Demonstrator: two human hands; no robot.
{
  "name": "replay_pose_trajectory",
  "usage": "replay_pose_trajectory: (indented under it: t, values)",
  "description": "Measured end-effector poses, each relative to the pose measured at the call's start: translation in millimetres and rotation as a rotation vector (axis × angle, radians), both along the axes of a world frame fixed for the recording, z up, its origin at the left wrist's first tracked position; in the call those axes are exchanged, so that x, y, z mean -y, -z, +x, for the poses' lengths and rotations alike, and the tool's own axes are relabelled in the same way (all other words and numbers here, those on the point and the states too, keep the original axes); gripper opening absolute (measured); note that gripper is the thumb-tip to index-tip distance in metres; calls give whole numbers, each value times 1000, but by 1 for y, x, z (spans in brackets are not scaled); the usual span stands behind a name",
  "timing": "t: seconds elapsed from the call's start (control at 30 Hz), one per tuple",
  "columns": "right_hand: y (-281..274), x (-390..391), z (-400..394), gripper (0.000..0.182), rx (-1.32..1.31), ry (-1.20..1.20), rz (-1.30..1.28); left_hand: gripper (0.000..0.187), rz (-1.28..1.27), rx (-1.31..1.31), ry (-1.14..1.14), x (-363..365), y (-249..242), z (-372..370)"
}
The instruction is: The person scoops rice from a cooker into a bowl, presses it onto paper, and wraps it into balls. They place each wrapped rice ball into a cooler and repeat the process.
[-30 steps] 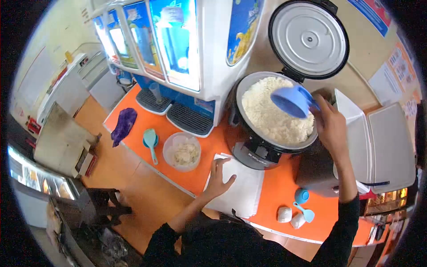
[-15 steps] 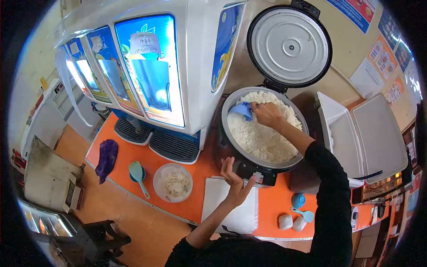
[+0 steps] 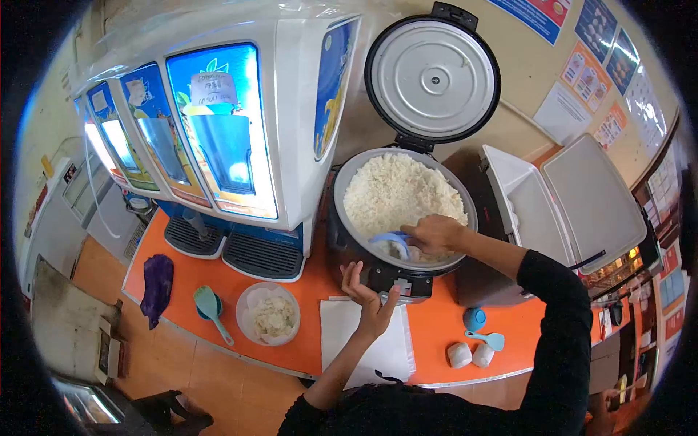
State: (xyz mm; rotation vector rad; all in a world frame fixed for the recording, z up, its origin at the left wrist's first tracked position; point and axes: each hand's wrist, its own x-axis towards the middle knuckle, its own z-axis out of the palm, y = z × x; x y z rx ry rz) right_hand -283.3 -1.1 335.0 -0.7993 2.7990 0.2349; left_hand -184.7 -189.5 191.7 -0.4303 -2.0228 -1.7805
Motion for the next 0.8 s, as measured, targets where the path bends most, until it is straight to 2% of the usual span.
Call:
replay_pose_trajectory:
  t: [0.1,0.23,0.3,0.33,0.4,0.43,0.5,0.53,0.6,0.7,0.73,0.8]
  values:
    - [-28,-15,17,33,39,42,10,86,3,0,20,-1,-2,0]
    - [-62,-17,-11,32,44,53,36,84,-26,-7,23,1,-3,-1]
    - [-45,0,-26,33,-287,293,-10,84,-29,-2,42,2,0,5]
    - [-25,4,-32,33,-290,301,-12,85,-28,-16,46,2,0,3]
    - [23,15,-47,32,-632,-109,129,85,-34,-35,44,5,0,-1]
    - [26,19,-59,32,-638,-107,125,85,-24,-9,53,5,3,1]
    - [18,24,-86,32,-663,90,106,85,2,7,47,2,1,0]
    - [14,24,-92,32,-661,93,105,85,0,9,50,2,3,-1]
    - [6,26,-94,32,-394,-35,67,85,2,-6,72,3,4,-1]
    - [16,34,-83,29,-300,-99,68,84,-39,4,66,5,-5,1]
    - [16,34,-80,29,-301,-99,69,84,-38,3,67,5,-4,-1]
    - [5,38,-63,28,-120,1,79,84,-22,-6,71,5,-1,-1]
